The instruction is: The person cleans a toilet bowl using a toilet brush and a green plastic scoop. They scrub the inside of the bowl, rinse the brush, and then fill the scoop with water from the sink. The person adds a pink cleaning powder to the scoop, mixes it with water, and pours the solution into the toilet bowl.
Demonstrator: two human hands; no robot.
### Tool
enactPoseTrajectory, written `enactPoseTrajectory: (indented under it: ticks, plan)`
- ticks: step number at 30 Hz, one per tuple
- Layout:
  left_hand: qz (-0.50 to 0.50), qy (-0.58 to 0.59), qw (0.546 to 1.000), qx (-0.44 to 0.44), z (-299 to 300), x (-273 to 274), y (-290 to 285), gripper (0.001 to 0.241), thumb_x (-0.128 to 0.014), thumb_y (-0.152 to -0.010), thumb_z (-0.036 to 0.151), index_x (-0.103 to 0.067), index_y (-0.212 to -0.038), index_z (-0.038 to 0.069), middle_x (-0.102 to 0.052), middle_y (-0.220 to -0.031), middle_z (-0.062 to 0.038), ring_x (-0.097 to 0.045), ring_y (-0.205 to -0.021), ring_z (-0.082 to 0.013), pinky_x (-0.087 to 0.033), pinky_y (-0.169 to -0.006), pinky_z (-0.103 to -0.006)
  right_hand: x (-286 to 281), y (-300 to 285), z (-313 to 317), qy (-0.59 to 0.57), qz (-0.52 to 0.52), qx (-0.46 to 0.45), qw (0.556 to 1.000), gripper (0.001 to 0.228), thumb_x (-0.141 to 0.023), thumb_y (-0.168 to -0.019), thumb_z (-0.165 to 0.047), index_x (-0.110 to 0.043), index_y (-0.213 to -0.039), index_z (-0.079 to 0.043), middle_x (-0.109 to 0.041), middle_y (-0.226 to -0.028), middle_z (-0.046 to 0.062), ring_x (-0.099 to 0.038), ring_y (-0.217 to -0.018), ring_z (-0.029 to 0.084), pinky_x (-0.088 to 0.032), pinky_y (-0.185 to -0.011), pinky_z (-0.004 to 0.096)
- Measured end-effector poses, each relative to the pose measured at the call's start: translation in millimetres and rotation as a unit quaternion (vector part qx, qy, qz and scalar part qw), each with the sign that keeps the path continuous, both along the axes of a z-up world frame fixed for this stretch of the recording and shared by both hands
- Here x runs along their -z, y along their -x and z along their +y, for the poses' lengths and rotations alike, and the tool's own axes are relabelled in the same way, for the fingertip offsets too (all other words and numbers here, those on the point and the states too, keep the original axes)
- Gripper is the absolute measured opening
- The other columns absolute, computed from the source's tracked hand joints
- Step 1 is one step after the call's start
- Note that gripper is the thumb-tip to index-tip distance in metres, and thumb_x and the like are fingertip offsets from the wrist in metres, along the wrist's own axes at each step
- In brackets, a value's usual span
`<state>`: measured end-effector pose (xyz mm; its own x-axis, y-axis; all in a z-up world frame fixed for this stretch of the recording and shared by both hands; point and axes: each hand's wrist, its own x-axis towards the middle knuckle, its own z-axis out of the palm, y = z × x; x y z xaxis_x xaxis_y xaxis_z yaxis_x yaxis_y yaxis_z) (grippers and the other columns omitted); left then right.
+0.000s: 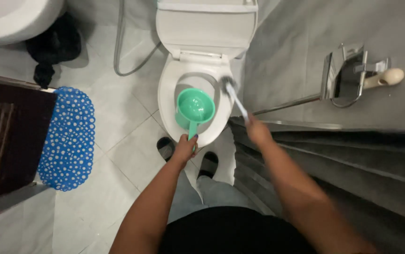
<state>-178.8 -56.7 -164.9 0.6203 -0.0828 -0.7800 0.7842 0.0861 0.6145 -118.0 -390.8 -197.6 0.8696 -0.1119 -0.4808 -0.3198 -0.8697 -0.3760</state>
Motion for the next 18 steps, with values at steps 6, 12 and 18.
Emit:
enactPoseTrajectory:
  ticks: [6,12,18]
  plan:
    - [0.02,-0.032,0.999,-0.021,8.6,-21.0,26.4,0.031,-0.061,-0.098,0.036,-0.051,-0.11,0.01,-0.061,-0.077,-0.002,-0.058,-0.059,-0.0134,-0.046,-0.051,-0.03,-78.0,129.9,36.0,0.001,0.222,0.008,0.975,0.055,-0.044,-0.105,-0.035,-0.036,-0.158,-0.026,-0.072,-0.106,0.019,-0.07,-0.091,0.035,-0.056,-0.082,0.049]
    - [-0.044,-0.203,0.976,0.064,18.2,0.8,37.7,0.039,-0.066,-0.095,0.03,-0.044,-0.11,0.002,-0.069,-0.085,-0.017,-0.069,-0.069,-0.0298,-0.056,-0.061,-0.044,4.2,139.7,68.9,-0.149,0.026,-0.022,0.988,0.049,-0.055,-0.102,-0.034,-0.053,-0.147,-0.016,-0.072,-0.108,0.021,-0.07,-0.093,0.036,-0.055,-0.082,0.046]
    - [-0.151,-0.375,0.891,0.207,36.0,-55.9,21.4,0.032,-0.064,-0.093,0.021,-0.048,-0.114,0.003,-0.068,-0.108,-0.029,-0.065,-0.101,-0.0498,-0.051,-0.086,-0.0588,30.3,65.1,104.4,-0.139,0.007,-0.047,0.989,0.052,-0.056,-0.103,-0.035,-0.052,-0.148,-0.012,-0.069,-0.12,0.025,-0.067,-0.108,0.042,-0.053,-0.094,0.046]
